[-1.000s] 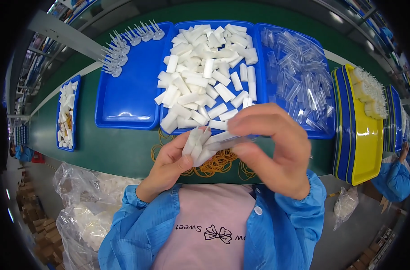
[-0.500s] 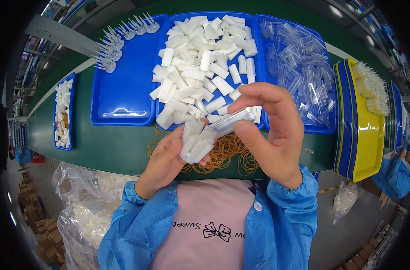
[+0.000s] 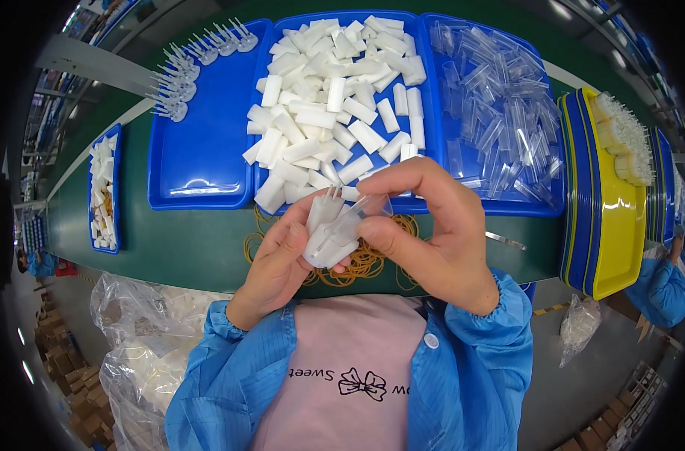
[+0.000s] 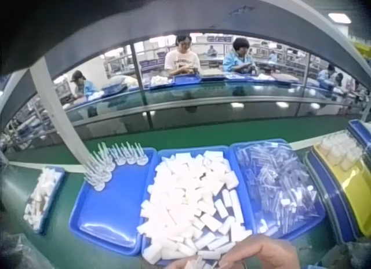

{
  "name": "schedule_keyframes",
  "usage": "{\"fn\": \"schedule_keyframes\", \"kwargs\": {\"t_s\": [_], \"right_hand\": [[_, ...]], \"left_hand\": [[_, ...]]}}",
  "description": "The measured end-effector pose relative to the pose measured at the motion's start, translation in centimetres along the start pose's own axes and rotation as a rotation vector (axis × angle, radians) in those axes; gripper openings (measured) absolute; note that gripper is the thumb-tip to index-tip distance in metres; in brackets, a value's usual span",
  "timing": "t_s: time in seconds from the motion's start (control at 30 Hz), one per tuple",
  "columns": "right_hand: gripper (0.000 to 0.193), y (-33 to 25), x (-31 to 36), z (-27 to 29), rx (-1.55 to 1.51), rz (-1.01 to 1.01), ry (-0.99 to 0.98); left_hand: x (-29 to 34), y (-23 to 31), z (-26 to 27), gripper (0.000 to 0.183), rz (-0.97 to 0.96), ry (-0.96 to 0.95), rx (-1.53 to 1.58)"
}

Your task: The person fits clear plastic sleeves over white components by hand, bundles the parts together, secures them with a rubber band, and aligns the components using tweezers.

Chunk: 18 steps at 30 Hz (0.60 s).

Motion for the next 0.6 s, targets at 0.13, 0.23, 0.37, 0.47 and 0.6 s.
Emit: {"fn": "schedule_keyframes", "kwargs": {"t_s": [0.13, 0.23, 0.37, 0.47, 0.6], "right_hand": [[0.026, -1.7, 0.3, -0.6, 0.223, 0.167, 0.023], [0.024, -1.5, 0.4, -0.9, 0.285, 0.189, 0.023], [0.024, 0.0, 0.3, -0.7, 0.095, 0.097, -0.012], [0.024, 1.4, 0.2, -0.7, -0.116, -0.049, 0.002], [0.023, 1.7, 0.2, -0.8, -0.136, -0.058, -0.023]], "left_hand": [[0.0, -0.3, 0.3, 0.057, 0.007, -0.009, 0.030], [-0.1, -0.6, 0.5, 0.055, -0.008, -0.007, 0.015], [0.4, -0.3, 0.1, 0.054, -0.022, -0.026, -0.054], [0.3, -0.3, 0.0, 0.055, -0.033, -0.042, -0.098], [0.3, -0.2, -0.1, 0.047, -0.038, -0.018, -0.114]]}}
Point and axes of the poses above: each hand's wrist, its own x-axis away from the middle knuckle, its own z-axis out of the back of the hand, y = z × x, the point moved 7 cm from there along -x, towards the middle knuckle
